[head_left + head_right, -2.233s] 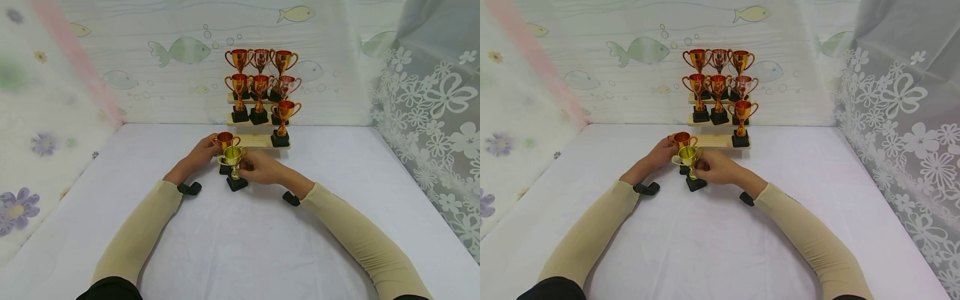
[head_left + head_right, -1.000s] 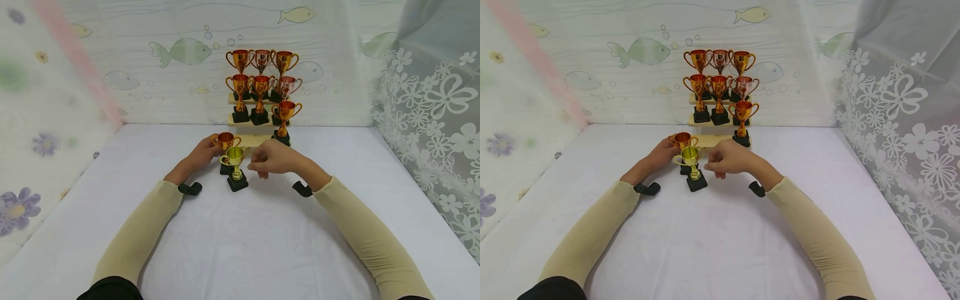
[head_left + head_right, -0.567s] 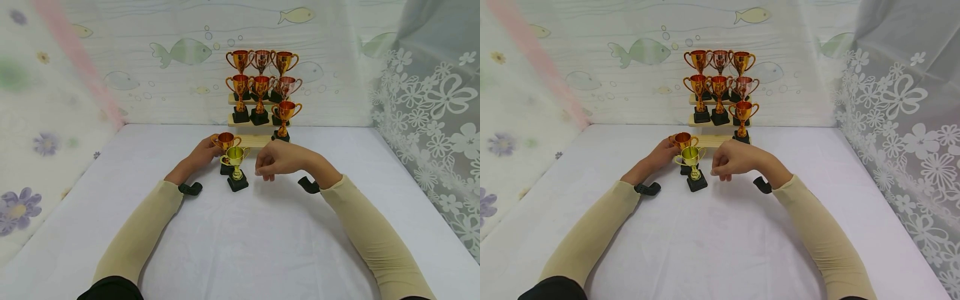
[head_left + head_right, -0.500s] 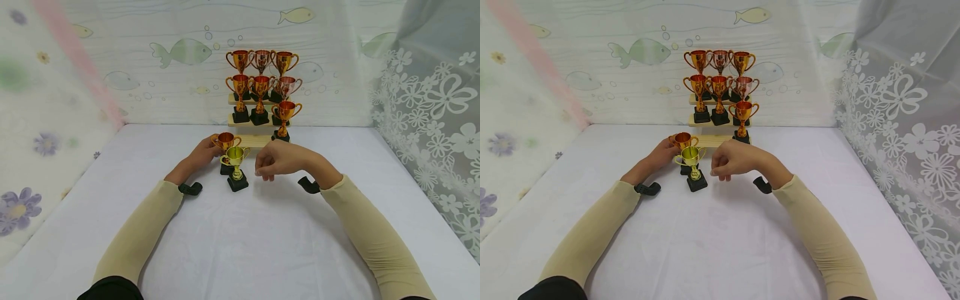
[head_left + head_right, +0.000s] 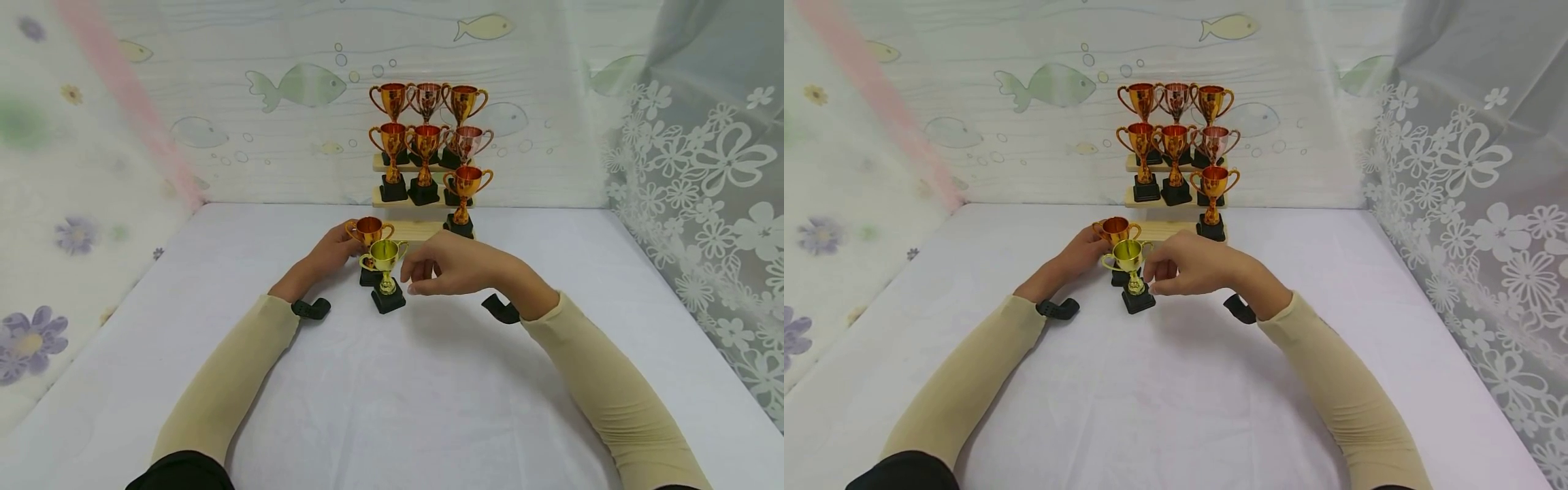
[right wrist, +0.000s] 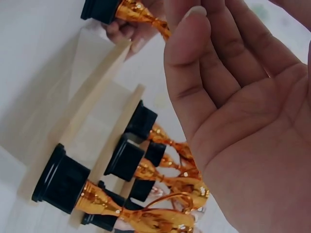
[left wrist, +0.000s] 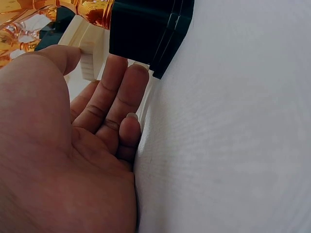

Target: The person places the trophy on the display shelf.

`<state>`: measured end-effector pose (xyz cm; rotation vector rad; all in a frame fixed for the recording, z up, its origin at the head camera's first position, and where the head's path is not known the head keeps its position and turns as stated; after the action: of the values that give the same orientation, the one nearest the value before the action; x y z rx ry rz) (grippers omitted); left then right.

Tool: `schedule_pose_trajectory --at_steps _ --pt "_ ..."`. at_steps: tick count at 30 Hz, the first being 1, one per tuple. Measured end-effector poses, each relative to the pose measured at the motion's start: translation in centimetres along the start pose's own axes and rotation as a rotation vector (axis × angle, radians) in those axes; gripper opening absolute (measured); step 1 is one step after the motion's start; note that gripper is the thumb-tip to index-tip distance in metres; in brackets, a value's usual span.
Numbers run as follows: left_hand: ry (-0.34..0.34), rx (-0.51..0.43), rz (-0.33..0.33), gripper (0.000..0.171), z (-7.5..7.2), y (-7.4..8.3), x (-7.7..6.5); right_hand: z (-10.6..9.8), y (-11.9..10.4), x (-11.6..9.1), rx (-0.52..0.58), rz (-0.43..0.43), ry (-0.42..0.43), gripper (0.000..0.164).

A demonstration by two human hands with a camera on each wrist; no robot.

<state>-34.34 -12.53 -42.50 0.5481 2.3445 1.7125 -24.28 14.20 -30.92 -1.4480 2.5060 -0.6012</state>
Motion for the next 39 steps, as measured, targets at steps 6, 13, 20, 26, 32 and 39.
schedule_pose_trajectory --at_steps 6,13,20,26,32,39 --pt "0.0 -0.006 0.0 0.04 0.0 0.0 0.0 0.4 -0.5 0.4 -0.018 -0.011 0.023 0.01" --pt "-0.002 -0.005 -0.024 0.043 -0.1 -0.1 0.0 1.1 -0.7 1.0 -0.037 -0.001 0.02 0.01" --pt "-0.018 -0.004 -0.05 0.046 0.0 0.6 -0.3 1.7 -1.0 1.3 -0.09 -0.009 0.026 0.007" --pt "-0.007 0.031 -0.026 0.046 -0.2 0.0 0.1 2.5 -1.2 1.8 -0.077 -0.052 0.01 0.011" --pt "-0.007 0.031 -0.011 0.046 -0.2 -0.2 0.2 3.7 -1.1 2.2 -0.049 -0.088 -0.003 0.016" --pt "-0.006 0.024 -0.013 0.047 -0.2 -0.1 0.0 4.9 -1.0 2.7 -0.051 -0.094 0.005 0.026"
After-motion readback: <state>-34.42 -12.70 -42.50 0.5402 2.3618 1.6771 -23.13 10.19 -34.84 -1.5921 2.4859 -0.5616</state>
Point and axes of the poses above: each hand's wrist, its own x-axis towards the middle knuckle, its own z-axis out of the palm, y = z × x, the point moved 1 cm from there along x, towards the middle knuckle, and after that the axes turned 8 degrees about -x, right-handed, at the moved point
